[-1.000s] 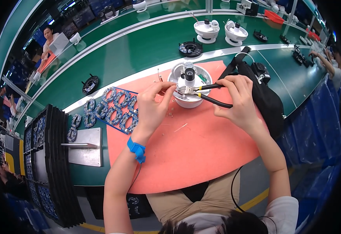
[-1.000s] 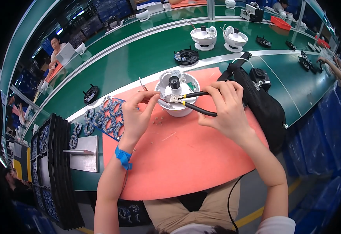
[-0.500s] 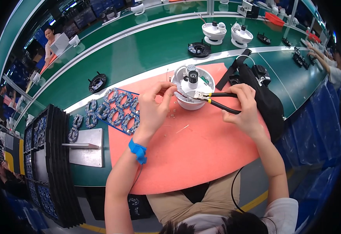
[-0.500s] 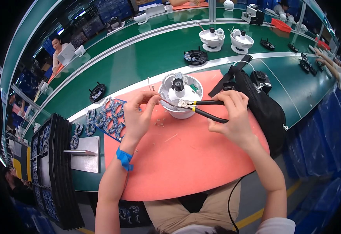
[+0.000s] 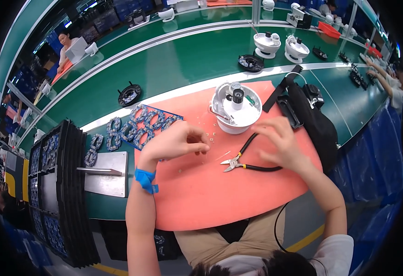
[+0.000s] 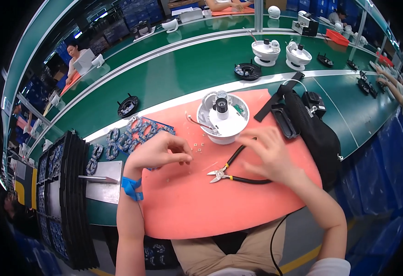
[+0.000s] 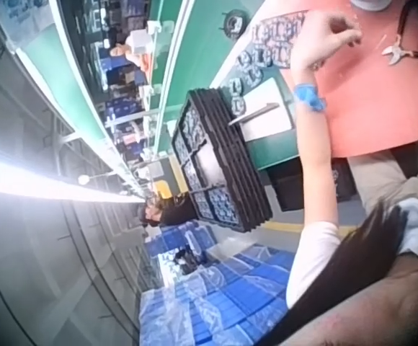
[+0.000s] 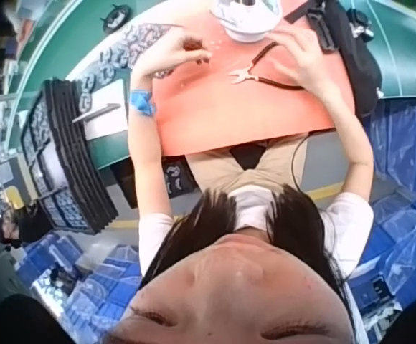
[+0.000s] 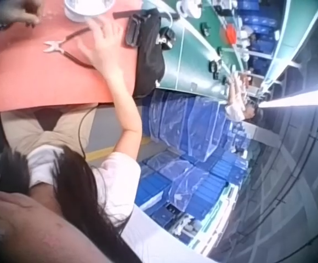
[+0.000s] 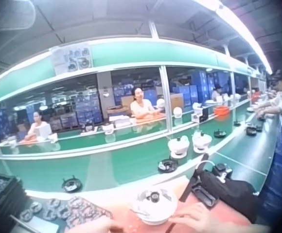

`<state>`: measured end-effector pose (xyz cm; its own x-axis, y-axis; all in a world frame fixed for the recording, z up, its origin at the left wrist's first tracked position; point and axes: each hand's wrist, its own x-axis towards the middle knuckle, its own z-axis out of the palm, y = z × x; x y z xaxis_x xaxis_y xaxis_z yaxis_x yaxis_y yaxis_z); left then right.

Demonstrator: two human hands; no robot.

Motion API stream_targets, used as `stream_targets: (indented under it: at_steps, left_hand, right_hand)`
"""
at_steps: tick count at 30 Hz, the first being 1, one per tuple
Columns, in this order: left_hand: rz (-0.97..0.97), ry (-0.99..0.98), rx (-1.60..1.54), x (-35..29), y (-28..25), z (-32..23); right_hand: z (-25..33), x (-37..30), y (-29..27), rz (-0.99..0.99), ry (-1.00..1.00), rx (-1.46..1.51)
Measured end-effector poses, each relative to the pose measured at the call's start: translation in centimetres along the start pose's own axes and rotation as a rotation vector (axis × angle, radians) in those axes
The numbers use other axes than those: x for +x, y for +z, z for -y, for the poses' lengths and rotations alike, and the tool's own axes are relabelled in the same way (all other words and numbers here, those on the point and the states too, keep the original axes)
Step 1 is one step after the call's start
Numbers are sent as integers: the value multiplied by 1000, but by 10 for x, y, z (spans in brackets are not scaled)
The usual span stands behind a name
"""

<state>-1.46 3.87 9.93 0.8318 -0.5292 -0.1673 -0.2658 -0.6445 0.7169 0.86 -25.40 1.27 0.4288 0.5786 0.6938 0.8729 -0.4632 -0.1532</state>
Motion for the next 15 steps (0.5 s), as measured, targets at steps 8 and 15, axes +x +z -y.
stream_targets:
  at_steps: [8,15]
  left_hand:
    - [-61,59,273,13,19,22]
    - [-116,78,296,20,27,27]
  right_hand:
    - [-28,53,5,-114,-189,-97]
    - [-98,141,40,-224,-145,-114]
